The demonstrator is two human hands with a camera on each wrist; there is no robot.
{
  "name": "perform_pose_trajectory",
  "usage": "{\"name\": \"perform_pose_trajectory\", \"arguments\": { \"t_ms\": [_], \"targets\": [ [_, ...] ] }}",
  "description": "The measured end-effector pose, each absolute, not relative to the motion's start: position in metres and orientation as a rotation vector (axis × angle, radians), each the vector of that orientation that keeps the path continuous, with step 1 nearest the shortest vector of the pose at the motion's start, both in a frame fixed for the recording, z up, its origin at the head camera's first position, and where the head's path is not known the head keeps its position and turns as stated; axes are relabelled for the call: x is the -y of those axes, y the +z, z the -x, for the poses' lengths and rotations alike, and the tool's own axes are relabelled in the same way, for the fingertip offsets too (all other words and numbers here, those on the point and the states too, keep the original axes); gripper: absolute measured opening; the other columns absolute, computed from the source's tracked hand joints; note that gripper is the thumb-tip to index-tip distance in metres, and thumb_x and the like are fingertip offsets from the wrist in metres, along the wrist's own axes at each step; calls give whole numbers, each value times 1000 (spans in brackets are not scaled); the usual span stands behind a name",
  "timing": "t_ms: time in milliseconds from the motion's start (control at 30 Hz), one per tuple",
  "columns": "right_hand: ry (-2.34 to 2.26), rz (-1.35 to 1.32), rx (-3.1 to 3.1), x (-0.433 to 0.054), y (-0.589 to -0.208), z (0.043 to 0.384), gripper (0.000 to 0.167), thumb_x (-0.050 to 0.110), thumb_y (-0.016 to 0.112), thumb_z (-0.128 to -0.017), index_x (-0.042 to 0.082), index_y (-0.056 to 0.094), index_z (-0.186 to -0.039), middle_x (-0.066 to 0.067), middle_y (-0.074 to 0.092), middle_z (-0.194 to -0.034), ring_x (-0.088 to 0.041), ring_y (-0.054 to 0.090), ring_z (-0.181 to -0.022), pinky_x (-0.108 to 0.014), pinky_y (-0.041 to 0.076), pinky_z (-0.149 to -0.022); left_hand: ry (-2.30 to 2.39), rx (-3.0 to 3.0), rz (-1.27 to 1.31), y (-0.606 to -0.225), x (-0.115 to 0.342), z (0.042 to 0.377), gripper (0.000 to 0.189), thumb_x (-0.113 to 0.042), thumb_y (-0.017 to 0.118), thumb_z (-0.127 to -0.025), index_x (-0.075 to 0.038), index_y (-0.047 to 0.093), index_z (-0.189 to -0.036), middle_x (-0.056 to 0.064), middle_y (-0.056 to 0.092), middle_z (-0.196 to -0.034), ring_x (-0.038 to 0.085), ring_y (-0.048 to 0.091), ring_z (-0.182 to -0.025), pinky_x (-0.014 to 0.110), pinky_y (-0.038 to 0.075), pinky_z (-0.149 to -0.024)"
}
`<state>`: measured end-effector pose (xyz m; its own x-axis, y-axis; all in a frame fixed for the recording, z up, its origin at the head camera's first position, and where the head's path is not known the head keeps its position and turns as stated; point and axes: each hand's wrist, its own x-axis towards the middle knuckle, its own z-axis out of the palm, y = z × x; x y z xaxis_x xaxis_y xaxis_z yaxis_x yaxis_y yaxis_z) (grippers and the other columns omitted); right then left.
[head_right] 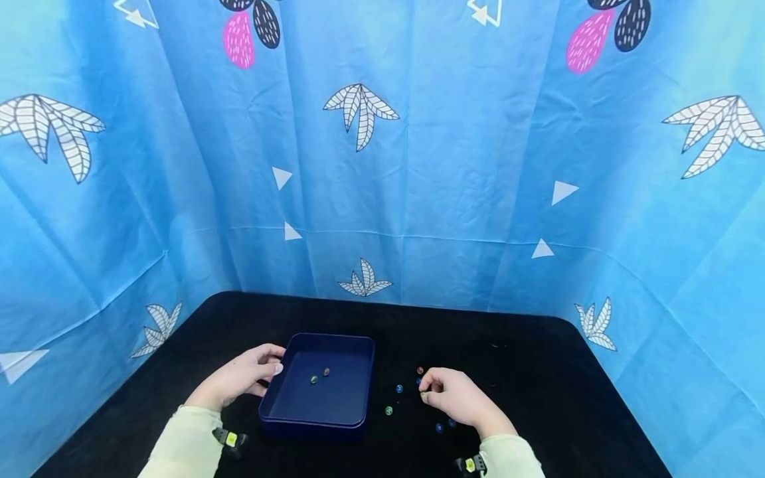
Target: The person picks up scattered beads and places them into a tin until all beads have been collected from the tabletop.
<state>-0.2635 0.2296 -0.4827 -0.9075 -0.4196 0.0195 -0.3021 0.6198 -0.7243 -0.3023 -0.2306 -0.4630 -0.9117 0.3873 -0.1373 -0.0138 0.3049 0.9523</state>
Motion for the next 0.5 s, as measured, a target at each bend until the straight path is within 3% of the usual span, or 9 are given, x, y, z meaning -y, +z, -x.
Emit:
{"name": "perform_pose_trajectory", "arguments": {
  "t_ms": [167,500],
  "targets": [
    [-1191,587,-2743,-224,-473,260,8,23,71,-94,17,68,-99,7,52,-69,-8,52,-66,-30,47,-72,1652,-2227,-346,-461,229,305,46,-14,56,-104,8,43,-142,22,62,-116,34,67,-96,46,59,-75],
    [-1171,597,-2834,-201,-459,259,10,24,71,-95,21,70,-104,10,47,-62,-6,40,-50,-29,46,-59,1644,-2227,-326,-464,232,303,47,-16,57,-104,7,43,-142,22,62,-117,34,67,-97,45,59,-75]
  ]
}}
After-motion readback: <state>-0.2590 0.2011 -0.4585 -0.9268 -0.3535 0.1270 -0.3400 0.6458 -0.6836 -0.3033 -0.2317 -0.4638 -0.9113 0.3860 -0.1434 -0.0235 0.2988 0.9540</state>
